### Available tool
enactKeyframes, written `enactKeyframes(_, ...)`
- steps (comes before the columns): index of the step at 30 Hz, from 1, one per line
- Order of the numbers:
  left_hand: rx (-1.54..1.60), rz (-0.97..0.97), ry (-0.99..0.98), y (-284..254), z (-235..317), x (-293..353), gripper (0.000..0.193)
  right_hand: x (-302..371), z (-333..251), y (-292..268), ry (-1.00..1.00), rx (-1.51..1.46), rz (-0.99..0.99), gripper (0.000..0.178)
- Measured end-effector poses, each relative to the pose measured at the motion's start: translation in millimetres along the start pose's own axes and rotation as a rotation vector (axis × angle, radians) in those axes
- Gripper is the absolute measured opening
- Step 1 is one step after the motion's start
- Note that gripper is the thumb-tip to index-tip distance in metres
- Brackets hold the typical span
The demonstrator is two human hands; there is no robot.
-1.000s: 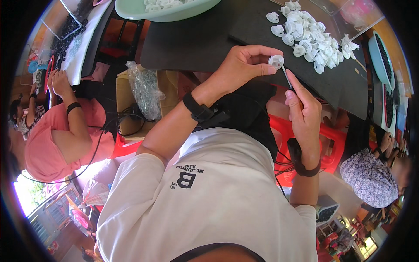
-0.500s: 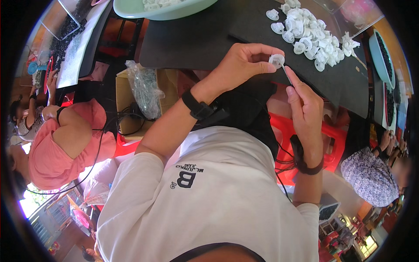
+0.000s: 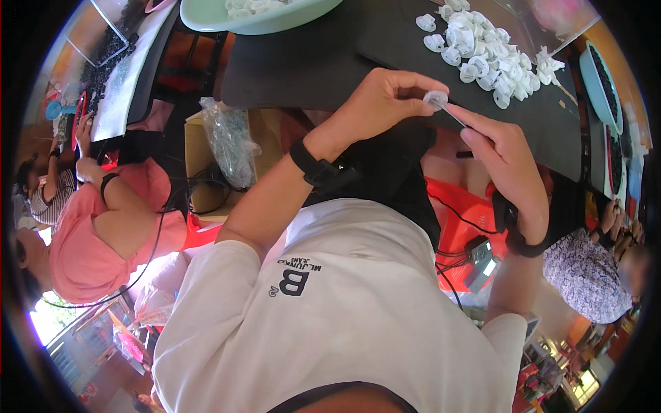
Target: Using a manual hand tool to process and inspect small white plastic shoe components.
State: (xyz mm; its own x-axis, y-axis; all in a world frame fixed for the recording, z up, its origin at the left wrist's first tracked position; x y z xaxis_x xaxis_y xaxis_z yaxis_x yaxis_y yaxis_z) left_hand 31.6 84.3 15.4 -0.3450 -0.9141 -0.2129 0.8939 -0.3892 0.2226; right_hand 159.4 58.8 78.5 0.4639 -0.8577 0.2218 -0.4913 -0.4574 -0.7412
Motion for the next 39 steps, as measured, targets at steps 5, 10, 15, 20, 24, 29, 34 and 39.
enactKeyframes(5, 0.047, -0.024, -0.021, 0, 1, -2, 0.035, 14, 22, -7, -0.053, -0.346, 0.322, 0.046)
enactKeyframes(10, 0.053, -0.128, -0.006, 7, 4, -1, 0.035, -18, 29, 16, 0.066, -0.595, 0.331, 0.053)
enactKeyframes(15, 0.073, -0.056, 0.044, 2, 4, -2, 0.037, -23, 35, 22, 0.095, -0.739, 0.397, 0.051)
enactKeyframes(20, 0.152, -0.025, -0.002, -4, 1, -2, 0.039, 5, 16, 7, 0.014, -0.448, 0.465, 0.041)
enactKeyframes(24, 0.141, -0.045, -0.014, -3, 0, -3, 0.037, 27, 2, 5, -0.086, -0.048, 0.482, 0.039)
enactKeyframes(29, 0.146, -0.011, 0.007, -4, 0, -2, 0.036, 34, -7, 6, -0.084, 0.049, 0.479, 0.039)
enactKeyframes(34, 0.168, 0.004, 0.043, -5, 1, 0, 0.034, 35, -13, 7, -0.098, 0.137, 0.498, 0.04)
enactKeyframes(39, 0.087, -0.04, -0.01, -3, 0, 3, 0.036, 34, -12, 9, -0.077, 0.207, 0.497, 0.04)
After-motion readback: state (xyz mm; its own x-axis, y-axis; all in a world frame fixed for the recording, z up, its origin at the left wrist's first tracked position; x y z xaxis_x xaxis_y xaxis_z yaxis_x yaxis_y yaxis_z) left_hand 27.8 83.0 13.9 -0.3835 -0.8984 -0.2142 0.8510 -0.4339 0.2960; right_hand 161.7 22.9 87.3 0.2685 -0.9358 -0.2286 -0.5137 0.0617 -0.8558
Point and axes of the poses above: each hand's wrist, its own x-axis away from the middle knuckle, its own y-axis out of the palm, z = x × y, the point moved 10 cm from there along -x, towards the middle knuckle, and after that the axes turned 5 degrees about y, right-handed, at the moved point
